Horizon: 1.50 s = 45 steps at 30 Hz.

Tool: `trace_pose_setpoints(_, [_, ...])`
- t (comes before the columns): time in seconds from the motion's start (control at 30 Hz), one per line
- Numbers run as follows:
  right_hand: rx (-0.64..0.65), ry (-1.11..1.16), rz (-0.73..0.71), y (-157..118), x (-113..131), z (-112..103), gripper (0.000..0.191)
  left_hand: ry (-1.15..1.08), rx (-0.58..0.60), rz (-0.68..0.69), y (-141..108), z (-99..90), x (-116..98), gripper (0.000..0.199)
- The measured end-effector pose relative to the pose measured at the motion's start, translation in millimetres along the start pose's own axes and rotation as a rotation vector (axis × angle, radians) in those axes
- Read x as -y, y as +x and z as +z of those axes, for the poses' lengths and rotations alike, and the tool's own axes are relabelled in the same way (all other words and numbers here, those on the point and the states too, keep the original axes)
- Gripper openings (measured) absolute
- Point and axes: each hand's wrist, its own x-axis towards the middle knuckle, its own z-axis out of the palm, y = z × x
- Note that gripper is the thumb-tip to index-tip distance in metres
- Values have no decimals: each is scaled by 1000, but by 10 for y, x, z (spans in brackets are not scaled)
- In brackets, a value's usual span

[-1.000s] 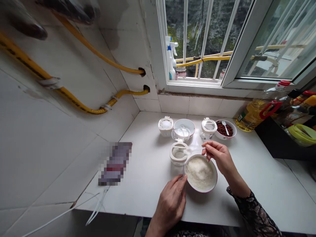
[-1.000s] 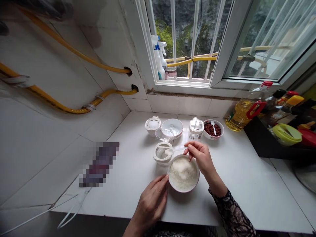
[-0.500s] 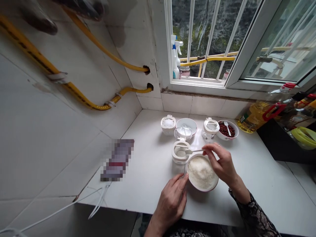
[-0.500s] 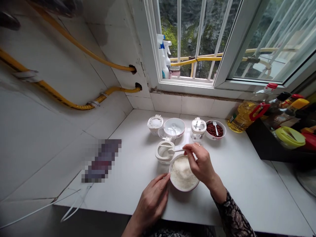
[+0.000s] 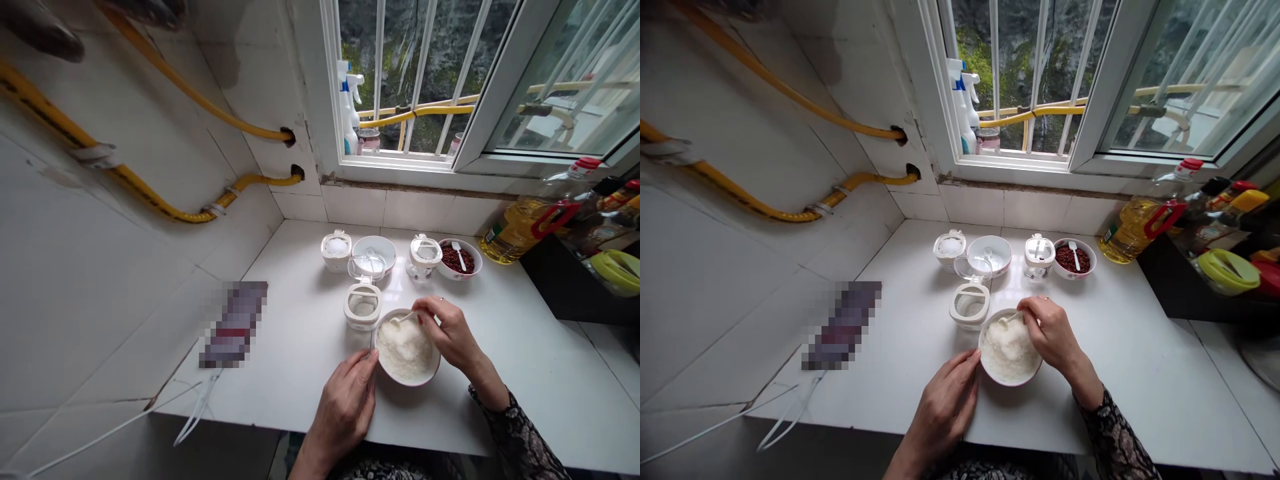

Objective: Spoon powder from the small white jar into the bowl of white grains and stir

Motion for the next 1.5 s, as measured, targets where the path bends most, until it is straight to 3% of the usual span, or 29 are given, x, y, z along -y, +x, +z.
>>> trace_pose_setpoints(0.13, [-96, 211, 288, 1, -23, -39, 19, 0, -3, 8, -5, -1, 4, 68])
trace_pose_setpoints(0.4, [-119, 505, 523, 54, -39, -50, 19, -12, -12, 1, 9, -7, 3, 68])
trace_pose_setpoints(0.77, [-101, 617, 638, 50, -157, -42, 19, -12, -13, 4, -6, 1, 6, 69])
trace_pose_setpoints(0.93, [-93, 741, 665, 87, -95, -24, 21, -4, -13, 3, 17, -13, -8, 68])
trace_pose_setpoints(1.03, [-84, 763, 623, 129, 27, 23, 24, 1, -13, 4, 22, -19, -10, 68])
trace_pose_setpoints(1.13, [-96, 684, 492, 163, 168, 102, 24, 4, -16, 11, 18, -12, -3, 68])
trace_pose_setpoints(1.27, [-131, 346, 148, 158, 256, 244, 15, -1, -14, 13, 9, 2, 6, 67])
trace_pose_setpoints(1.4, [-20, 36, -243, 134, 239, 338, 23, -8, -5, 14, 2, 12, 13, 67])
trace_pose_setpoints(1.5, [-47, 37, -229, 132, 249, 307, 23, -6, -11, 17, 0, 12, 16, 67])
